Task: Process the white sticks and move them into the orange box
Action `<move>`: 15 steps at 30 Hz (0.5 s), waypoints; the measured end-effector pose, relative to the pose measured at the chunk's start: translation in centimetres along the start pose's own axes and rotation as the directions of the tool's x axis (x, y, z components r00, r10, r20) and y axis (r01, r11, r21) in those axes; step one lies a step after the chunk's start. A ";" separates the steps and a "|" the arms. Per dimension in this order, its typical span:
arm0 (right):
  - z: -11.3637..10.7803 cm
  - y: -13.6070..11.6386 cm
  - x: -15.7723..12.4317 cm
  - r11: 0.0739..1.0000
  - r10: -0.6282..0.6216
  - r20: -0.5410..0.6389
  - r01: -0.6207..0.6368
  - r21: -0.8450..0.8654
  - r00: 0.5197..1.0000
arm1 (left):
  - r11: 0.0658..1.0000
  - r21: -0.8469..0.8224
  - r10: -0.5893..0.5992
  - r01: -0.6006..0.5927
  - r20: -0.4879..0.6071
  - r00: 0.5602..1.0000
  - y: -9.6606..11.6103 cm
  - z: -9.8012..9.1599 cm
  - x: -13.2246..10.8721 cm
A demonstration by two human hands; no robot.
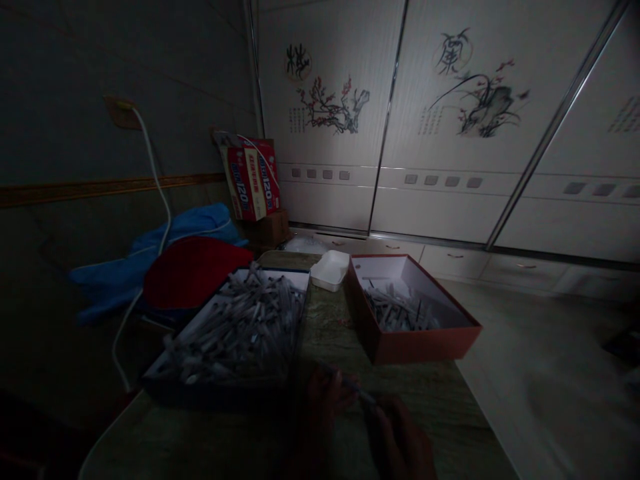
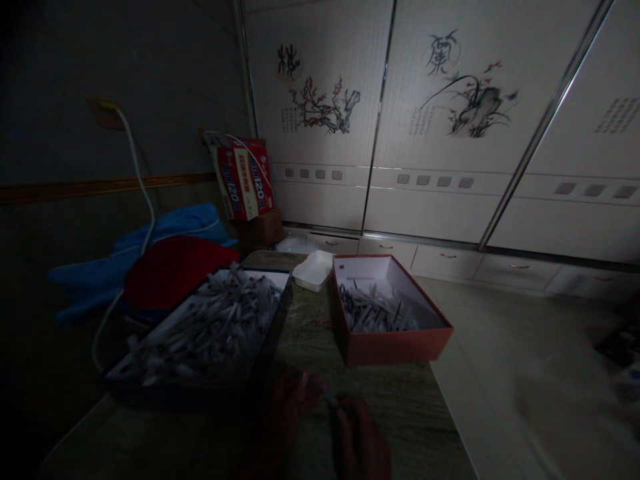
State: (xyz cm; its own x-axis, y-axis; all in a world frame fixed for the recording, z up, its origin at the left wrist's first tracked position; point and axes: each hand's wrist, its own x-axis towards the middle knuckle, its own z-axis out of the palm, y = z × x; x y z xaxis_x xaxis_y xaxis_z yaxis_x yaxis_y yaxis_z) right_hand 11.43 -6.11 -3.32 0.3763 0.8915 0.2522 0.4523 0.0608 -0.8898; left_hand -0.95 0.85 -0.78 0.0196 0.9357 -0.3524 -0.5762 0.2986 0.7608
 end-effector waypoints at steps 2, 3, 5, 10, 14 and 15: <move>0.0 -0.4 0.1 0.998 0.047 0.011 -0.047 0.041 0.999 | 1.000 -0.006 0.018 -0.018 0.043 0.999 -0.1 -0.2 0.1; 0.0 -0.5 0.1 0.997 0.062 0.013 -0.063 0.053 0.998 | 1.000 -0.013 0.028 -0.028 0.061 0.998 -0.2 -0.3 0.2; -0.1 -0.5 0.1 0.992 0.099 -0.004 -0.098 0.084 0.995 | 0.999 -0.038 0.032 -0.030 0.056 0.998 -0.3 -0.6 0.4; -1.0 -0.5 0.5 0.961 0.187 -0.110 -0.159 0.225 0.976 | 0.998 -0.069 0.003 0.002 0.062 0.998 -0.5 -0.9 0.7; -1.1 -0.7 0.9 0.917 0.181 -0.059 -0.147 0.371 0.982 | 0.998 -0.055 0.015 -0.012 0.048 0.999 -0.6 -0.8 0.7; -1.1 -0.8 1.0 0.881 0.205 -0.031 -0.171 0.442 0.978 | 0.999 -0.049 0.014 -0.011 0.049 0.999 -0.5 -0.8 0.7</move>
State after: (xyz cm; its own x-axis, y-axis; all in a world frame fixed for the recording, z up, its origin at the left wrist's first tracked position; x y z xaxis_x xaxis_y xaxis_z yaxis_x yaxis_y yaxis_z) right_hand 12.35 -5.80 -1.98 0.4856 0.8709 0.0759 -0.0234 0.0998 -0.9947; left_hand -1.27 1.18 -1.87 0.0522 0.9478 -0.3146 -0.6155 0.2787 0.7372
